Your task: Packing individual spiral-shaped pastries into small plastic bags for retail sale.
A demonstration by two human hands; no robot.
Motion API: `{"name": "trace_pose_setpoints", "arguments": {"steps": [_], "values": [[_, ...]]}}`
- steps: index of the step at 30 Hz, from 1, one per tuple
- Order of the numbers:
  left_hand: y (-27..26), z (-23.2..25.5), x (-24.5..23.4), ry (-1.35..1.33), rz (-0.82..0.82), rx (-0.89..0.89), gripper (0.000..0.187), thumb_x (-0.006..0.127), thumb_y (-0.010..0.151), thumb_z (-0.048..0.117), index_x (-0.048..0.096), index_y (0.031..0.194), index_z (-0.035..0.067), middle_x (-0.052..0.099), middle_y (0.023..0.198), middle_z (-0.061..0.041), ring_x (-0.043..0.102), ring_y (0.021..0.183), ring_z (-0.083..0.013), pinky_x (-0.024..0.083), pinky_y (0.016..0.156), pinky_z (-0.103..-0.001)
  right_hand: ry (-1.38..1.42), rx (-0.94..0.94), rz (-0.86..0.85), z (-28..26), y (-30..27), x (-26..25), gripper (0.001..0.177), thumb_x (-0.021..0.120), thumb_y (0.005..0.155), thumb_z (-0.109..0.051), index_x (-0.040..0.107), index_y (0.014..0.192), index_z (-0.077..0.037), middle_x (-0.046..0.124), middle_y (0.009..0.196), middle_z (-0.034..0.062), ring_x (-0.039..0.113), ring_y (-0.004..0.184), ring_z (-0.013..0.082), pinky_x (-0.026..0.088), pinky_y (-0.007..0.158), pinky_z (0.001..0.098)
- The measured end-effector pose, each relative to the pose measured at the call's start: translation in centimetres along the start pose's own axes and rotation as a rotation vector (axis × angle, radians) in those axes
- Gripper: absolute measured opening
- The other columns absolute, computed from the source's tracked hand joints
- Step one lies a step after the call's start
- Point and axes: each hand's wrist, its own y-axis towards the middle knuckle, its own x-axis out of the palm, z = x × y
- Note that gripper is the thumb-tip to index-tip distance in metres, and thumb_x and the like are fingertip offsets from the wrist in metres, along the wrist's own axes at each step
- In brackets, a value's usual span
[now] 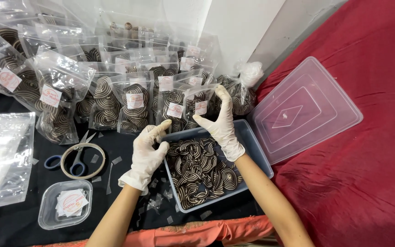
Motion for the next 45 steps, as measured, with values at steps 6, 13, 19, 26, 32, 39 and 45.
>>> {"name": "trace_pose_setpoints", "arguments": {"steps": [6, 13, 19, 26, 32, 39, 45], "values": [[-0.1, 1.6, -0.1, -0.066, 0.144, -0.049, 0.047, 0.059, 0.066, -0.002, 0.069, 0.109, 0.016, 0.057, 0.076, -0.003, 0.048, 0.067, -0.0091, 0.045, 0.067, -0.023, 0.04, 0.06, -0.038, -1.0, 0.1, -0.5, 0.099, 0.089, 0.061, -0.021, 0.027, 0.138, -0.013, 0.023, 0.145, 0.0125, 0.033, 0.131, 0.0358, 0.034, 0.099, 0.0546], [0.2, 1.6, -0.6, -0.207, 0.299, -0.186, 0.035, 0.064, 0.069, 0.002, 0.07, 0.101, 0.014, 0.067, 0.079, -0.005, 0.05, 0.063, -0.005, 0.046, 0.062, -0.021, -0.017, 0.056, 0.061, -6.9, -2.1, -2.3, 0.048, 0.077, 0.073, -0.018, 0.051, 0.114, -0.02, 0.047, 0.118, -0.0036, 0.05, 0.106, 0.014, 0.043, 0.08, 0.0309], [0.3, 2.1, -0.4, -0.242, 0.355, -0.236, 0.029, 0.067, 0.069, 0.003, 0.072, 0.096, 0.012, 0.066, 0.078, -0.004, 0.051, 0.065, -0.0044, 0.047, 0.062, -0.02, 0.075, -0.151, -0.916, -9.1, -3.8, -1.3, 0.081, 0.078, 0.049, -0.053, 0.055, 0.12, -0.021, 0.048, 0.13, 0.0161, 0.046, 0.119, 0.0413, 0.039, 0.098, 0.0485], [0.2, 1.4, -0.6, -0.25, 0.37, -0.248, 0.023, 0.067, 0.069, 0.006, 0.074, 0.09, 0.013, 0.061, 0.074, -0.002, 0.05, 0.063, -0.0044, 0.047, 0.061, -0.02, -0.124, -0.121, -1.042, -5.8, -3.5, -0.4, 0.061, 0.075, 0.058, -0.05, 0.058, 0.108, -0.021, 0.049, 0.122, 0.0099, 0.048, 0.111, 0.0367, 0.041, 0.091, 0.0453], [0.2, 1.9, -0.6, -0.237, 0.367, -0.208, 0.022, 0.067, 0.068, 0.006, 0.074, 0.089, 0.013, 0.059, 0.071, -0.001, 0.048, 0.061, -0.0046, 0.044, 0.06, -0.018, -0.104, 0.063, -0.926, -3.8, -3.6, -0.5, 0.039, 0.078, 0.067, -0.031, 0.064, 0.103, -0.027, 0.057, 0.11, -0.0015, 0.058, 0.103, 0.0233, 0.046, 0.088, 0.0358], [-0.2, 3.7, -1.4, -0.168, 0.413, 0.019, 0.021, 0.069, 0.078, 0.008, 0.069, 0.098, 0.014, 0.064, 0.082, 0.0, 0.055, 0.076, -0.0063, 0.044, 0.071, -0.021, -0.121, 0.101, -0.916, -5.0, -3.3, -0.9, 0.041, 0.079, 0.065, -0.034, 0.065, 0.103, -0.029, 0.058, 0.106, -0.004, 0.059, 0.1, 0.021, 0.046, 0.089, 0.0351], [-3.0, 8.5, -5.0, 0.705, 0.384, 0.737, 0.049, 0.073, 0.071, 0.019, 0.056, 0.117, 0.016, 0.057, 0.074, 0.002, 0.056, 0.067, -0.0158, 0.042, 0.067, -0.031, -0.139, 0.11, -0.921, -5.1, -3.4, -0.7, 0.039, 0.078, 0.066, -0.033, 0.066, 0.103, -0.03, 0.057, 0.105, -0.0037, 0.058, 0.101, 0.0208, 0.046, 0.09, 0.0355]]}}
